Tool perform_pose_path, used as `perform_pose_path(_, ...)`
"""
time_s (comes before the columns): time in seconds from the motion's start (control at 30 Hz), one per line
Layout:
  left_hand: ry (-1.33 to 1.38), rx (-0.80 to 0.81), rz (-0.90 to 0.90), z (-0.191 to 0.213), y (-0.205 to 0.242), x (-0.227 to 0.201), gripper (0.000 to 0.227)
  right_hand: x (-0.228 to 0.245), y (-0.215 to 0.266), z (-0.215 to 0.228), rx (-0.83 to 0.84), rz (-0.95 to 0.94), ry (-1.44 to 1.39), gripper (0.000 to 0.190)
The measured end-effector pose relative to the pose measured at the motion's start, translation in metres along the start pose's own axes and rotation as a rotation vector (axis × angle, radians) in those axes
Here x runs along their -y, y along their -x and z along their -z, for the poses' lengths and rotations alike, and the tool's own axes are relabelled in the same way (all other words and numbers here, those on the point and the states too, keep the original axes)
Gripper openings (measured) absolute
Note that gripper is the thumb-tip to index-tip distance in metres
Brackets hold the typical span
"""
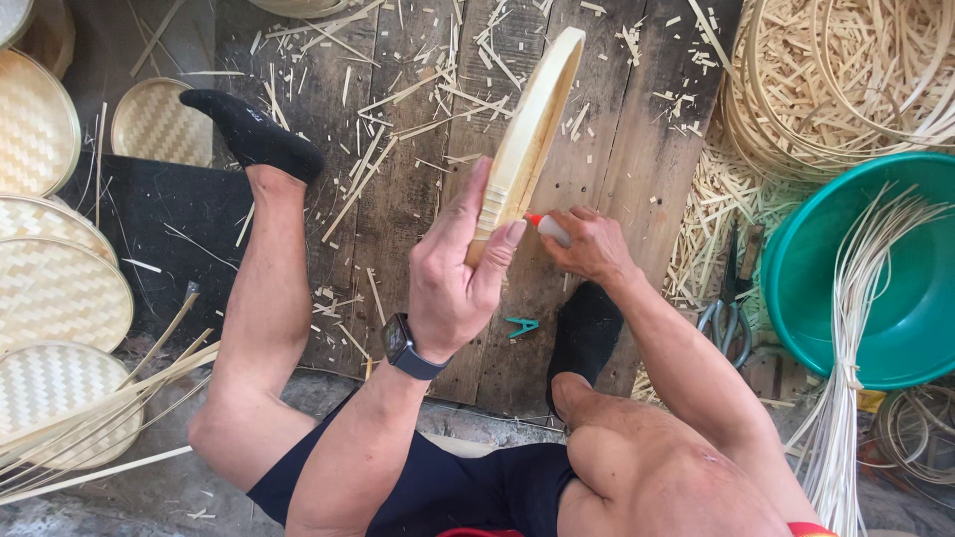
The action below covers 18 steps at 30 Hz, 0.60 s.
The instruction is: The person applies glue to bamboo strips and attaches them to the rim of circular woven bamboo bases to construct baskets, using clips to secure the strips.
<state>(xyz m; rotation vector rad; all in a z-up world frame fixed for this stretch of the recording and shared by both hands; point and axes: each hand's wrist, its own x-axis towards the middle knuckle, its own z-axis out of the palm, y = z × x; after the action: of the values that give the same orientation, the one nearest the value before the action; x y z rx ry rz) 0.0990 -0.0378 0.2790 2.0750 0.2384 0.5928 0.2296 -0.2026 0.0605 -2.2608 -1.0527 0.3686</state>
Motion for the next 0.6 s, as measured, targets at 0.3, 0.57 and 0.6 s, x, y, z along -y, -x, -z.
perform_pose_path(0.3, 0.010, 0.004, 0.004, -0.004, -0.001, -0.003, 0.055, 0.002, -0.004, 0.003, -0.026, 0.093, 0.045, 0.040)
perform_pose_path(0.57, 0.048, -0.005, 0.008, -0.005, -0.001, -0.001, 0.055, -0.009, 0.003, -0.003, -0.012, -0.130, -0.158, 0.040)
perform_pose_path(0.6, 0.046, -0.010, 0.006, -0.004, -0.001, -0.002, 0.055, -0.015, 0.004, -0.003, -0.034, -0.190, -0.259, 0.040)
